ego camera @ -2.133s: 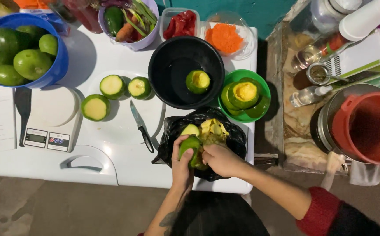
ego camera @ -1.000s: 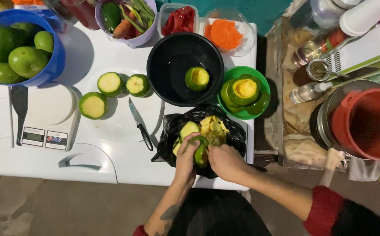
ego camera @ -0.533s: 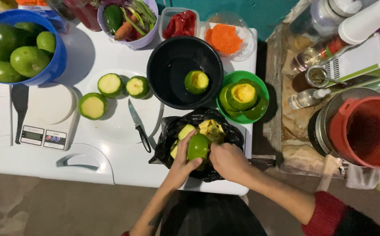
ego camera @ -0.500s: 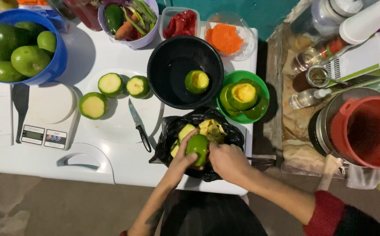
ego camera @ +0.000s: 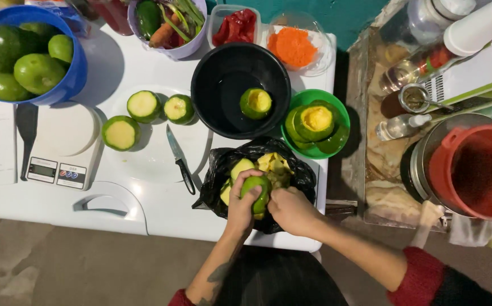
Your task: Cut the tops off round squash and scoop out the insides using a spoon.
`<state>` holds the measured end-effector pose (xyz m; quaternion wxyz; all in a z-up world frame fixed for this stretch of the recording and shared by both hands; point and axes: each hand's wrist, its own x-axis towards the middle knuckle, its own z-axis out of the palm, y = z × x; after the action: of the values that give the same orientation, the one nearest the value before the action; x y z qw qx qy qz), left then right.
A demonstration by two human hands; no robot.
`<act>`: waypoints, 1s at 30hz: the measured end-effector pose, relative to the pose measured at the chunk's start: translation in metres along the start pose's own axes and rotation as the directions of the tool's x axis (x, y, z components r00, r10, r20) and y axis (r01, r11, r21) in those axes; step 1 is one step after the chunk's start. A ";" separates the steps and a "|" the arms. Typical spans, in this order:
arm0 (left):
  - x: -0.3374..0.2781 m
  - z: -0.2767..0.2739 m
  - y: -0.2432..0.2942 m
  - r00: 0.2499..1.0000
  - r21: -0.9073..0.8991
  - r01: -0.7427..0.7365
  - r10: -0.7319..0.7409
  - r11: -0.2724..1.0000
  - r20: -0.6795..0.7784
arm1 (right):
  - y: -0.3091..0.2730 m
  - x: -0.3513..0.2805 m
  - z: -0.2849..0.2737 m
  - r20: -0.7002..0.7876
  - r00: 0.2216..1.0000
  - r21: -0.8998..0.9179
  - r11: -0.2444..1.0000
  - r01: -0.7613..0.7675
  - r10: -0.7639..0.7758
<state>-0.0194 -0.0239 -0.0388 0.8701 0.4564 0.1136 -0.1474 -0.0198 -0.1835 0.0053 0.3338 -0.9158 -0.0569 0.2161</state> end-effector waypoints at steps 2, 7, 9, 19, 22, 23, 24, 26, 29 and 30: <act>0.002 -0.005 -0.006 0.988 0.059 -0.139 0.134 0.988 0.081 | 0.025 0.009 0.012 0.053 0.999 0.081 0.997 -0.011 0.007; 0.007 -0.014 -0.003 0.884 0.129 -0.408 0.355 0.904 0.305 | 0.039 0.018 0.008 0.394 0.909 0.477 0.815 -0.329 0.137; 0.003 -0.015 0.002 0.863 0.145 -0.422 0.348 0.895 0.366 | 0.037 0.019 0.004 0.685 0.715 0.579 0.491 -0.651 0.139; 0.010 -0.026 -0.006 0.866 0.140 -0.442 0.380 0.886 0.325 | 0.066 0.024 0.028 0.860 0.481 0.498 0.078 -0.864 -0.170; 0.013 -0.031 -0.011 0.861 0.187 -0.474 0.407 0.861 0.306 | 0.065 0.027 0.033 0.855 0.471 0.478 -0.025 -0.878 -0.217; 0.014 -0.033 -0.014 0.869 0.182 -0.466 0.409 0.866 0.279 | 0.066 0.029 0.036 0.846 0.483 0.479 -0.073 -0.875 -0.225; 0.015 -0.034 -0.017 0.877 0.177 -0.457 0.410 0.871 0.250 | 0.067 0.031 0.038 0.838 0.493 0.478 -0.122 -0.870 -0.232; 0.016 -0.035 -0.018 0.896 0.147 -0.425 0.393 0.893 0.205 | 0.075 0.038 0.048 0.831 0.500 0.479 -0.146 -0.866 -0.242; 0.016 -0.035 -0.016 0.956 0.023 -0.284 0.281 0.959 0.079 | 0.080 0.039 0.055 0.813 0.544 0.528 -0.130 -0.839 -0.208; 0.017 -0.035 -0.014 0.983 -0.078 -0.181 0.182 0.980 0.006 | 0.080 0.040 0.055 0.800 0.578 0.573 -0.080 -0.816 -0.165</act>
<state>-0.0108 -0.0051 -0.0751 0.8976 0.4299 0.0715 -0.0659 -0.0103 -0.2030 -0.0973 0.7304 -0.2373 0.2528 0.5885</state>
